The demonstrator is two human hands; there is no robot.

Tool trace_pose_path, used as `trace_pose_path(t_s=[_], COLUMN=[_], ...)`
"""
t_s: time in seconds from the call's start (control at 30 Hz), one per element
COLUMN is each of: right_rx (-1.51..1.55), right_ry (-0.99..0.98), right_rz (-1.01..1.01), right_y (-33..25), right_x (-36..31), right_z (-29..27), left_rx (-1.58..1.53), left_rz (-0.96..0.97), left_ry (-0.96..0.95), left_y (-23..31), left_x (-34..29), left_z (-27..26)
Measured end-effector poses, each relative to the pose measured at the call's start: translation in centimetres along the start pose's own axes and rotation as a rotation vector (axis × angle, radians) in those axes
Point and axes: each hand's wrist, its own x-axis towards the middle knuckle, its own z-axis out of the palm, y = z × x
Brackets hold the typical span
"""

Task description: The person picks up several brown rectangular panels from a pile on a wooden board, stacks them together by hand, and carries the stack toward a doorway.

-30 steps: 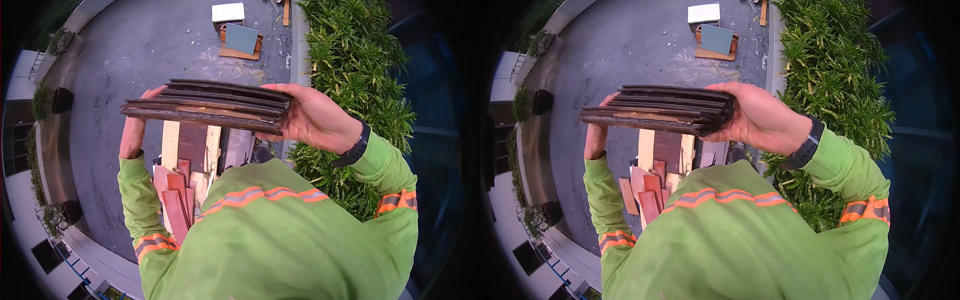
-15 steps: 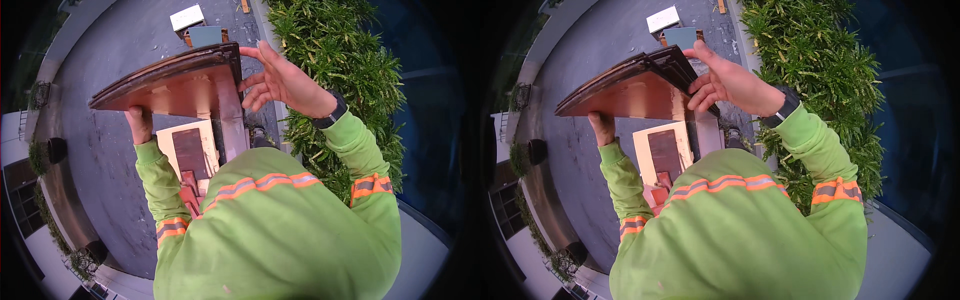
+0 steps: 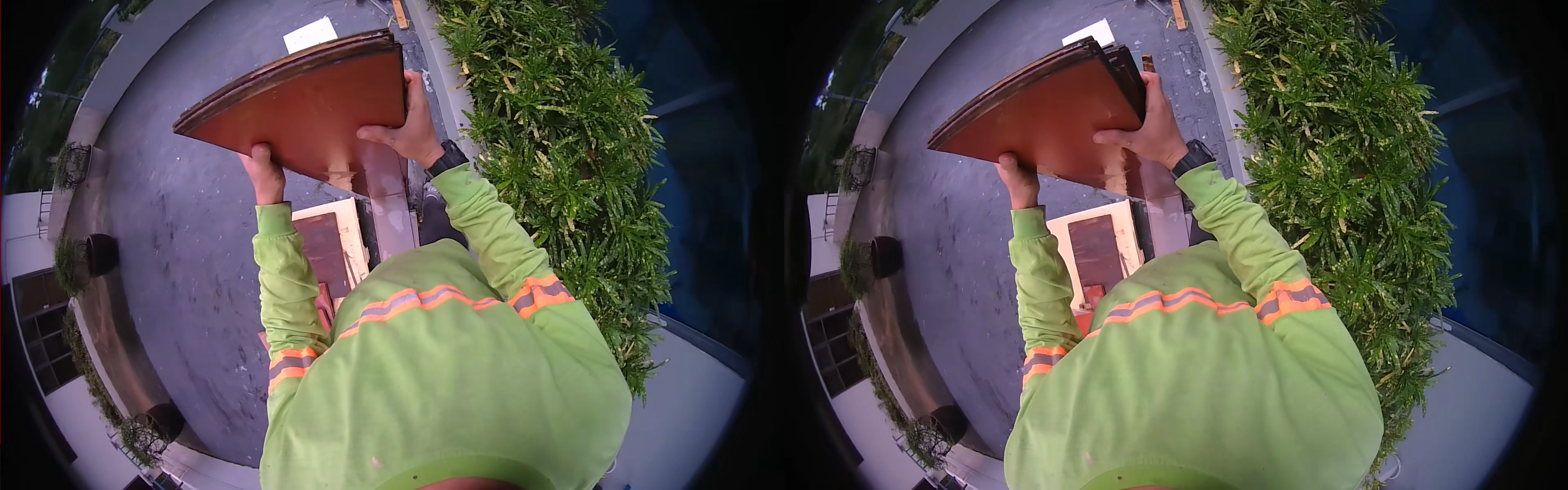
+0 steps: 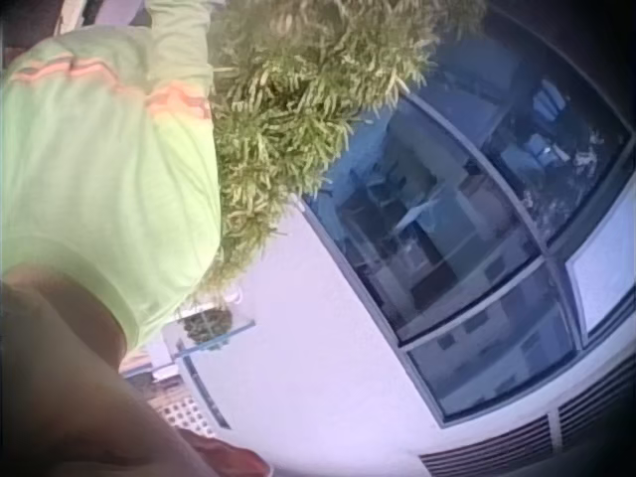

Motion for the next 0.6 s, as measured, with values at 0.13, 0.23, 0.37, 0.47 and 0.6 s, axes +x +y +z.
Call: trace_pose_path(t_s=[0.13, 0.23, 0.37, 0.47, 0.6], right_rx=[0.068, 0.069, 0.148, 0.294, 0.335], right_ry=[-0.026, 0.007, -0.028, -0.050, -0.077], right_rz=[0.044, -0.055, 0.025, 0.010, 0.002], right_y=[1.6, 3.7, 5.8, 7.5, 8.6], right_x=[2.1, 5.2, 10.1, 14.3, 20.9], right_z=[-0.6, -2.0, -4.1, -4.2, -5.2], left_rx=[0.035, 0.047, 0.096, 0.151, 0.244], left_rz=[0.000, 0.014, -0.050, -0.070, 0.014], left_ry=[0.042, 0.070, 0.143, 0.099, 0.154], left_y=[-1.3, -1.7, -1.8, -2.0, -1.1], left_x=[1.4, 3.3, 6.9, 10.3, 15.5], left_z=[0.5, 3.4, 7.2, 8.9, 12.3])
